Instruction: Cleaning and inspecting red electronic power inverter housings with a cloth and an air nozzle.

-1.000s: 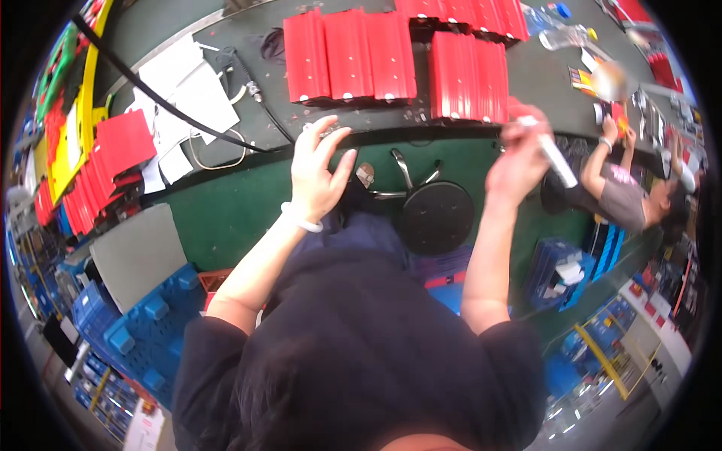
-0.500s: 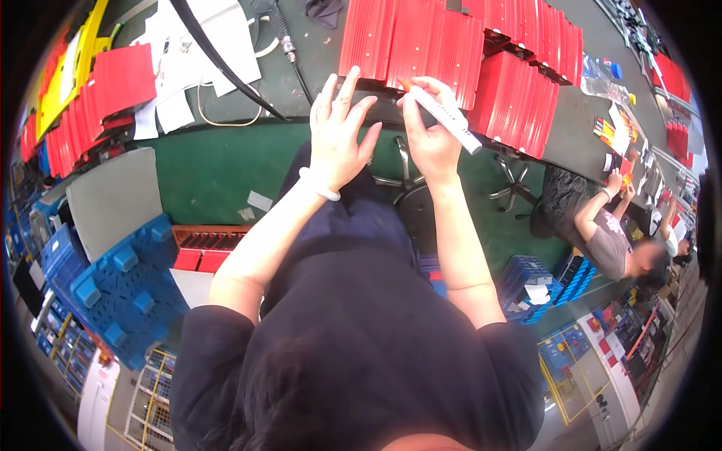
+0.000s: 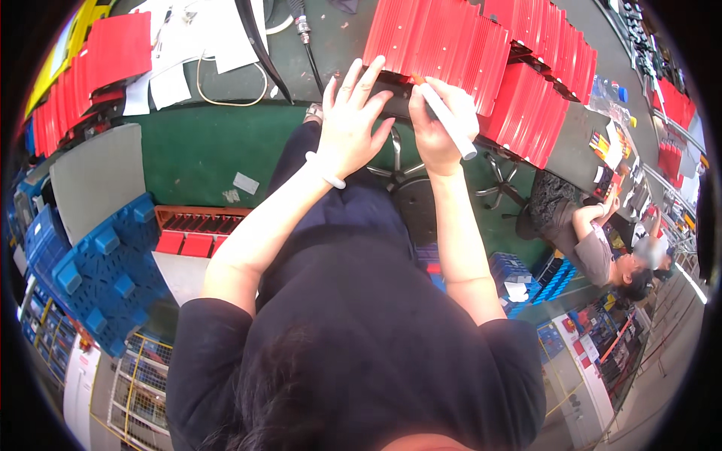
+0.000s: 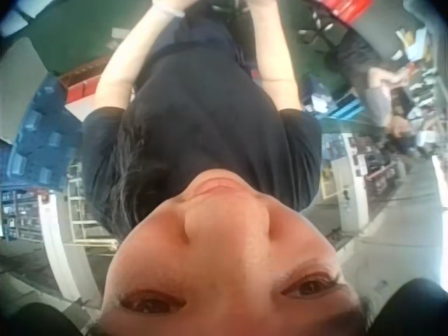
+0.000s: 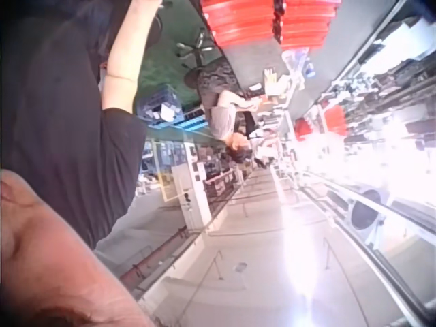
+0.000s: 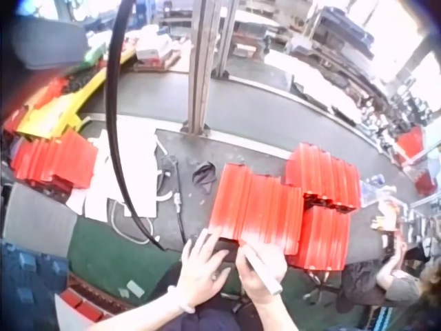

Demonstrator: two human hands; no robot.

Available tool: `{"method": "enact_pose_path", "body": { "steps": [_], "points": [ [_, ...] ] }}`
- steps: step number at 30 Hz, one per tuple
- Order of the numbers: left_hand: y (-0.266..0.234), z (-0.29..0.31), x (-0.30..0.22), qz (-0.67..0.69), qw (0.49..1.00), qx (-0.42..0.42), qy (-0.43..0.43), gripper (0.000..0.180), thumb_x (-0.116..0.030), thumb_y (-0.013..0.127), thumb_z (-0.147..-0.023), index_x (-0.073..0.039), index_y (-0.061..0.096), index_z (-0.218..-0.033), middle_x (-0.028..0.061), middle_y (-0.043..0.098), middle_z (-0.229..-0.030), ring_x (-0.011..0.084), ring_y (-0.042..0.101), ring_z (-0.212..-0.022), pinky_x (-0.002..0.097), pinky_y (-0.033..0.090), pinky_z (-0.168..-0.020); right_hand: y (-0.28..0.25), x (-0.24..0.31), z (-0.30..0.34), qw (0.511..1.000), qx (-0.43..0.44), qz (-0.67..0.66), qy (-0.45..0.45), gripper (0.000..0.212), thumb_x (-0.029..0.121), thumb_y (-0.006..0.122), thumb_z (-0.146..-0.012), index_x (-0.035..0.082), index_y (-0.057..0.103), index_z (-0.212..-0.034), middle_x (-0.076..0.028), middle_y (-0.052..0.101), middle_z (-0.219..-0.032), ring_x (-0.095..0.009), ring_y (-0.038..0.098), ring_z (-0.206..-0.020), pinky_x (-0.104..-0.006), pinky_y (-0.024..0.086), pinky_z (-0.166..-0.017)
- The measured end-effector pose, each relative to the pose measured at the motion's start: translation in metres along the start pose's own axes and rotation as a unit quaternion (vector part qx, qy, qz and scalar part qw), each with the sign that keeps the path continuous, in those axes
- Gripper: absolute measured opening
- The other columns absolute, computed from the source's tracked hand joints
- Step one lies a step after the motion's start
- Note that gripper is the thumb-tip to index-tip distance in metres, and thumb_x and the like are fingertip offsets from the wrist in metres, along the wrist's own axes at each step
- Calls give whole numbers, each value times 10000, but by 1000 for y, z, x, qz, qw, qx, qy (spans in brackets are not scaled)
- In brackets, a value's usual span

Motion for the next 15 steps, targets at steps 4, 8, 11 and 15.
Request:
{"method": "enact_pose_path", "body": {
  "steps": [4,8,11,15],
  "points": [
    [0,0,2,12,1000,7,4,361,-202,718,-741,-86,614,-1066,96,314,-1497,334,282,-1379,572,263,-1050,0,0,-4,1000,-12,-12,-6,130,58,734,-728,10,677,-834,-77,664,-763,-239,626,-651,-334,488,-617],
    [-2,-1,0,6,1000,15,8,349,-201,718,-741,-84,619,-1054,90,319,-1494,330,284,-1378,568,267,-1052,2,-1,-6,1000,0,1,-3,128,60,737,-722,9,673,-819,-78,662,-755,-239,623,-640,-332,488,-609],
    [-1,0,2,8,1000,13,8,347,-201,718,-740,-86,621,-1052,93,316,-1496,331,284,-1378,564,267,-1053,2,0,-8,1000,2,4,-7,123,61,735,-720,11,670,-812,-75,661,-752,-241,622,-637,-333,487,-610],
    [0,0,3,9,1000,14,7,350,-202,718,-739,-89,622,-1056,96,310,-1500,333,285,-1378,560,268,-1054,3,-1,-8,1000,6,3,-2,122,55,733,-704,24,667,-802,-68,656,-746,-240,623,-639,-337,486,-613]
  ]
}}
Point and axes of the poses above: each hand's wrist, its own z-axis away from the middle knuckle, its own y-axis out of the palm, x = y × z, the point moved 8 cm from there along -z, towards the middle knuckle
